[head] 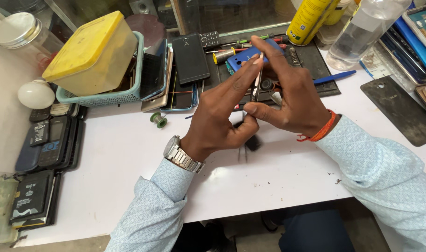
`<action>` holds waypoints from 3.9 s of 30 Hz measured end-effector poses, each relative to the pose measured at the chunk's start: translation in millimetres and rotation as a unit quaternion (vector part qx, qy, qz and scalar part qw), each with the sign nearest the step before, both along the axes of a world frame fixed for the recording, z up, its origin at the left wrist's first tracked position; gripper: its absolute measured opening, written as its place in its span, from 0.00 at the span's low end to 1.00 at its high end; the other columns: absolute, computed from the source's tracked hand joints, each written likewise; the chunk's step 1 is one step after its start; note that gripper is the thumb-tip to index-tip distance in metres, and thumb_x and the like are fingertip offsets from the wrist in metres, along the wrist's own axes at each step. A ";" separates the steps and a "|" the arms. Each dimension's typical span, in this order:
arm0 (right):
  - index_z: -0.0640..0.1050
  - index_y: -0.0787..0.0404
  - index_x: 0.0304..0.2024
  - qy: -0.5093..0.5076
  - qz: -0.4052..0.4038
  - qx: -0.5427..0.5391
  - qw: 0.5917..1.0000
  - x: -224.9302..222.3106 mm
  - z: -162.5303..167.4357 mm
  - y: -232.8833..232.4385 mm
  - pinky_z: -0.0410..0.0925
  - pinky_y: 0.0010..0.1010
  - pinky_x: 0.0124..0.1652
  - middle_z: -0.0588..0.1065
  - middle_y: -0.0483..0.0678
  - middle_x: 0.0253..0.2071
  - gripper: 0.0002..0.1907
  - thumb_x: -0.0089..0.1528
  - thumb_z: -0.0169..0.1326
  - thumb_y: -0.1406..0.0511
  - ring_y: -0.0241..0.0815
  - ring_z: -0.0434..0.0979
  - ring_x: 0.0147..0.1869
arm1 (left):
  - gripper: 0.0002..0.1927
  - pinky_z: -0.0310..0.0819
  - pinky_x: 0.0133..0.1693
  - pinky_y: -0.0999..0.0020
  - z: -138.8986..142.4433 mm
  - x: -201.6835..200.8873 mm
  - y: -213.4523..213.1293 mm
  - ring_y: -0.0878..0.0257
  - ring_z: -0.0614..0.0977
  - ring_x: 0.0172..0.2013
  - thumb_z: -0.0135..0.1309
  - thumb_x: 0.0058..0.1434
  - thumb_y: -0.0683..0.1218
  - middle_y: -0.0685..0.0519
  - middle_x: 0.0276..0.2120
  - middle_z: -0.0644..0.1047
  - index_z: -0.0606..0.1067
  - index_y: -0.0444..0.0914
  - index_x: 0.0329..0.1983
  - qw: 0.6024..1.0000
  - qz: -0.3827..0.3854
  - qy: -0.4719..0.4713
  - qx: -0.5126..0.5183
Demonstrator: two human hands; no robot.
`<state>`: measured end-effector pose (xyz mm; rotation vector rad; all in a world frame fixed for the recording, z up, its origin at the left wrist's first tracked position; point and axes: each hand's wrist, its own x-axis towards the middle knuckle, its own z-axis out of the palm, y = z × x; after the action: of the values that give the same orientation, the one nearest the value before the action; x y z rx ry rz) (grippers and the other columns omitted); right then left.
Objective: The person uses a metal prying tool to open the back of a smartphone, removes the old battery, and installs a new battery. They repeat this process on a second smartphone. The person uses both hands to pry, lift, and seat the batteries.
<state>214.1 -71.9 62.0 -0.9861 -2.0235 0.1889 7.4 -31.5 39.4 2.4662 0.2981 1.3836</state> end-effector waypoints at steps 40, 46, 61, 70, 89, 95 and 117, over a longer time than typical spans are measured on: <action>0.59 0.66 0.60 0.010 0.000 0.031 0.999 -14.2 -11.7 8.8 0.75 0.32 0.44 0.77 0.52 0.43 0.45 0.52 0.72 0.59 0.45 0.84 0.44 | 0.31 0.75 0.29 0.60 56.5 -23.0 -19.7 0.53 0.81 0.20 0.49 0.59 0.37 0.40 0.27 0.80 0.67 0.32 0.69 0.969 0.049 0.163 -0.179; 0.58 0.67 0.59 -0.006 0.017 0.053 0.998 -15.4 -12.4 11.1 0.75 0.33 0.41 0.77 0.53 0.41 0.46 0.49 0.71 0.61 0.49 0.83 0.41 | 0.29 0.82 0.40 0.64 66.1 -23.6 -32.1 0.56 0.88 0.34 0.47 0.62 0.36 0.40 0.38 0.83 0.67 0.30 0.69 0.981 -0.012 0.095 -0.167; 0.58 0.66 0.63 -0.025 0.053 0.063 0.996 -12.4 -15.9 16.0 0.76 0.36 0.38 0.78 0.54 0.38 0.49 0.49 0.72 0.58 0.51 0.84 0.38 | 0.20 0.83 0.50 0.67 102.1 -22.6 -33.4 0.61 0.87 0.45 0.54 0.61 0.38 0.43 0.44 0.86 0.76 0.30 0.57 0.923 -0.023 0.196 -0.329; 0.60 0.67 0.60 -0.040 0.064 0.061 0.995 -16.5 -14.1 11.7 0.76 0.36 0.33 0.77 0.56 0.34 0.49 0.47 0.74 0.56 0.52 0.83 0.33 | 0.22 0.84 0.52 0.68 101.9 -24.5 -15.6 0.60 0.88 0.46 0.58 0.57 0.36 0.42 0.46 0.84 0.76 0.28 0.56 0.882 -0.025 0.220 -0.415; 0.62 0.66 0.58 -0.041 0.094 0.062 0.993 -18.6 -12.5 11.2 0.76 0.36 0.34 0.77 0.54 0.35 0.46 0.47 0.74 0.59 0.51 0.83 0.35 | 0.24 0.85 0.49 0.69 106.2 -28.9 -18.0 0.59 0.88 0.45 0.62 0.53 0.36 0.41 0.45 0.85 0.77 0.28 0.55 0.855 0.013 0.220 -0.469; 0.62 0.66 0.58 -0.047 0.087 0.061 0.993 -20.6 -11.9 11.0 0.76 0.36 0.33 0.77 0.54 0.35 0.46 0.46 0.74 0.58 0.51 0.83 0.35 | 0.24 0.85 0.48 0.68 108.8 -27.4 -21.8 0.59 0.89 0.43 0.64 0.52 0.37 0.41 0.43 0.85 0.77 0.28 0.54 0.860 0.031 0.234 -0.453; 0.61 0.67 0.61 -0.019 0.080 0.046 0.996 -21.4 -15.2 11.9 0.76 0.37 0.37 0.77 0.53 0.37 0.48 0.48 0.74 0.56 0.49 0.82 0.37 | 0.18 0.85 0.45 0.69 92.2 -48.6 -9.1 0.60 0.88 0.44 0.56 0.62 0.37 0.45 0.44 0.84 0.76 0.28 0.55 0.906 0.052 0.103 -0.408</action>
<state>192.7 -60.0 46.9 -0.7762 -2.1284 0.1620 -41.2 -40.6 131.6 1.8809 0.8666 0.7753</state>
